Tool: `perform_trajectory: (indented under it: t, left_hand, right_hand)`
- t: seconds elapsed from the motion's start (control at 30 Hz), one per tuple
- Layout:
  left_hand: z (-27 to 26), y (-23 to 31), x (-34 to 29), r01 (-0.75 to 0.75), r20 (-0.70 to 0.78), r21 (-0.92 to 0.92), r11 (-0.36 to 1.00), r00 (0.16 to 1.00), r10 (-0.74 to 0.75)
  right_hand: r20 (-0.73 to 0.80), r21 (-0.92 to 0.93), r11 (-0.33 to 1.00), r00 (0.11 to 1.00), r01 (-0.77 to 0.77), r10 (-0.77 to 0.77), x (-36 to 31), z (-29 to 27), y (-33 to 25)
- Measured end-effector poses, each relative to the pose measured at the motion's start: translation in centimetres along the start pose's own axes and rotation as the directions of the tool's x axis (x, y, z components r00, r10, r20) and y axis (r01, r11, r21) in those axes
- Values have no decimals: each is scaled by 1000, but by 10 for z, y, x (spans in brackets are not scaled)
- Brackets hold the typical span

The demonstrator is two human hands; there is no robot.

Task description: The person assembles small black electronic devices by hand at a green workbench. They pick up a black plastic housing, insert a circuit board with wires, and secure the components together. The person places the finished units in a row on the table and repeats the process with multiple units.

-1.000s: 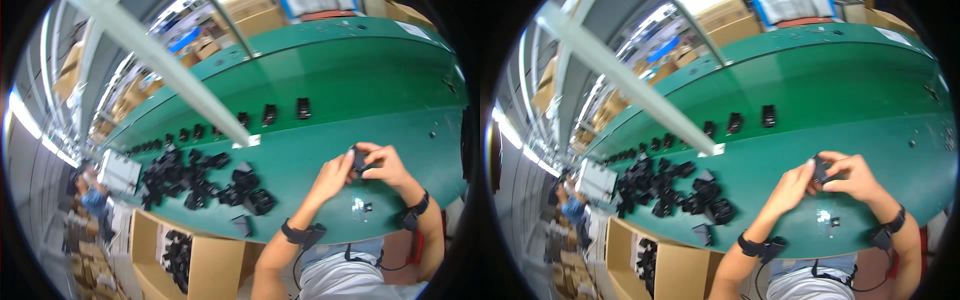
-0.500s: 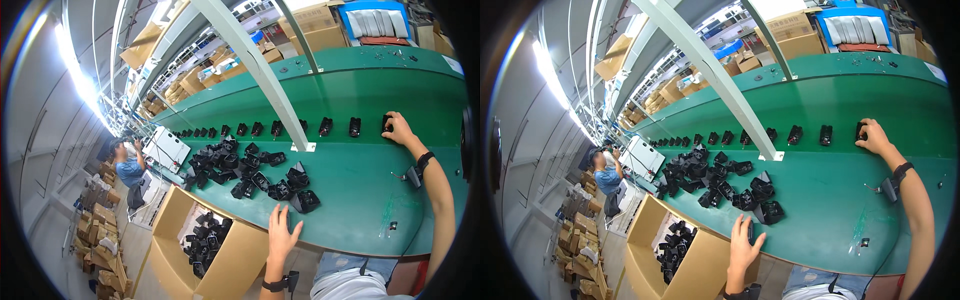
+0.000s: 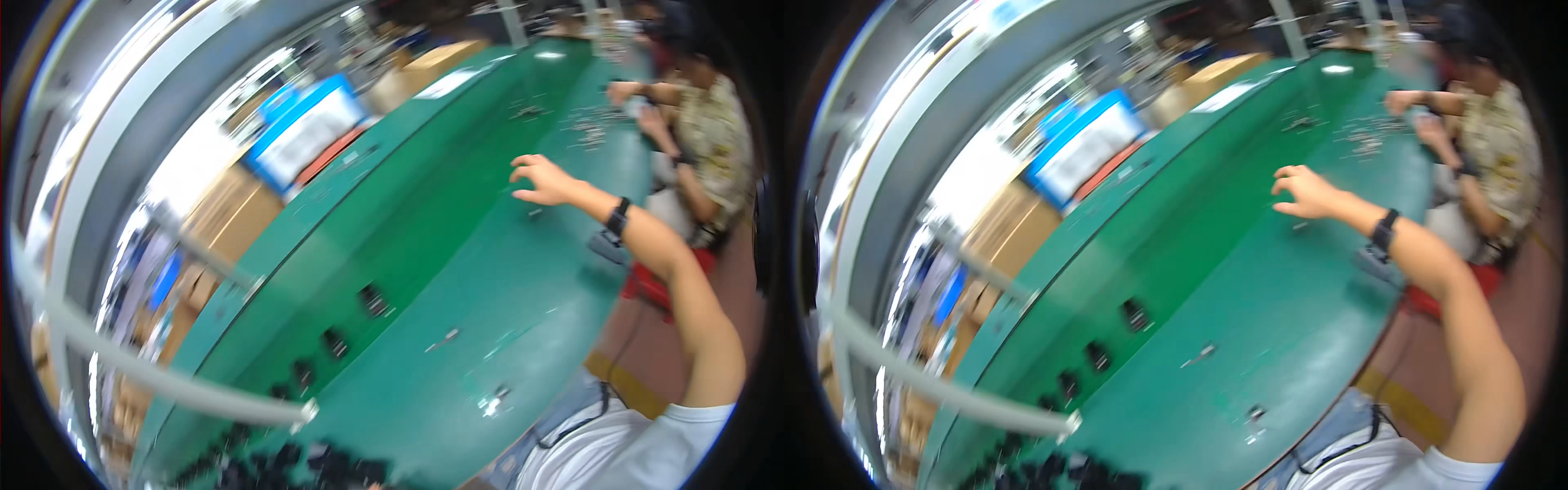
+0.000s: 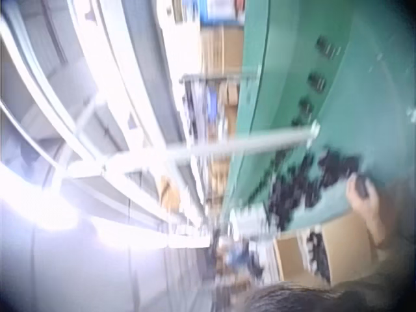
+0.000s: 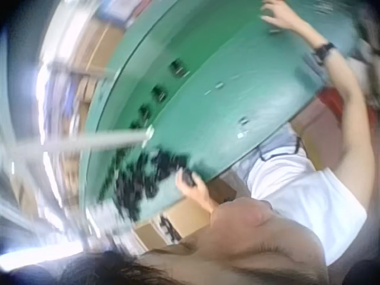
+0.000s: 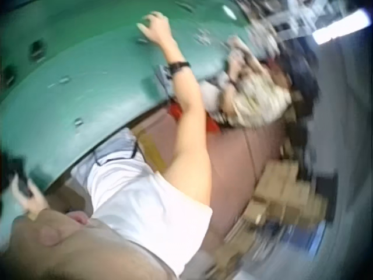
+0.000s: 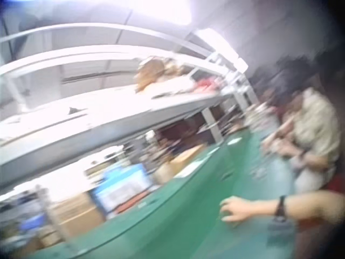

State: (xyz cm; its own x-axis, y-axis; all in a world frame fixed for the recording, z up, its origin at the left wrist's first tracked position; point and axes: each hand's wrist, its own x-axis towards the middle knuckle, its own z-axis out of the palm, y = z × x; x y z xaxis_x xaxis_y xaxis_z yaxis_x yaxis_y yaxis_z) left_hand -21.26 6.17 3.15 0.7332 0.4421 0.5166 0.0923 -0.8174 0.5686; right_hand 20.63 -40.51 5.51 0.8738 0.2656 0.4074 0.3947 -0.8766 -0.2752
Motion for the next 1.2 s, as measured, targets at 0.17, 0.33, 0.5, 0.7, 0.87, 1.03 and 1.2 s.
perform_trajectory:
  t: [0.17, 0.33, 0.5, 0.7, 0.87, 1.03, 1.2]
  left_hand:
    - [22, 20, 33, -1, 265, -267, 964, 961, 75]
    - [62, 37, 46, -68, 377, -301, 951, 908, 184]
    - [75, 79, 56, 17, 393, -147, 989, 918, 43]
    - [68, 40, 40, -224, 376, 88, 971, 910, 176]
    - [63, 37, 29, -139, 436, -40, 990, 889, 142]
    - [70, 25, 36, -122, 454, -84, 989, 879, 147]
    - [89, 35, 66, -189, 467, -111, 976, 857, 219]
  right_hand:
    - [-112, -45, 861, 859, -506, 499, -104, -71, 106]
    - [52, 167, 850, 866, -499, 498, -109, -31, 90]
    - [132, -1, 878, 870, -479, 475, -48, 18, 5]
    - [170, 244, 952, 975, -183, 144, -27, 62, -65]
    - [186, 299, 951, 982, -78, 22, -44, 60, -81]
    - [272, 659, 710, 959, -248, 82, -49, 61, -85]
    - [427, 850, 364, 903, -380, -55, -51, 59, -138]
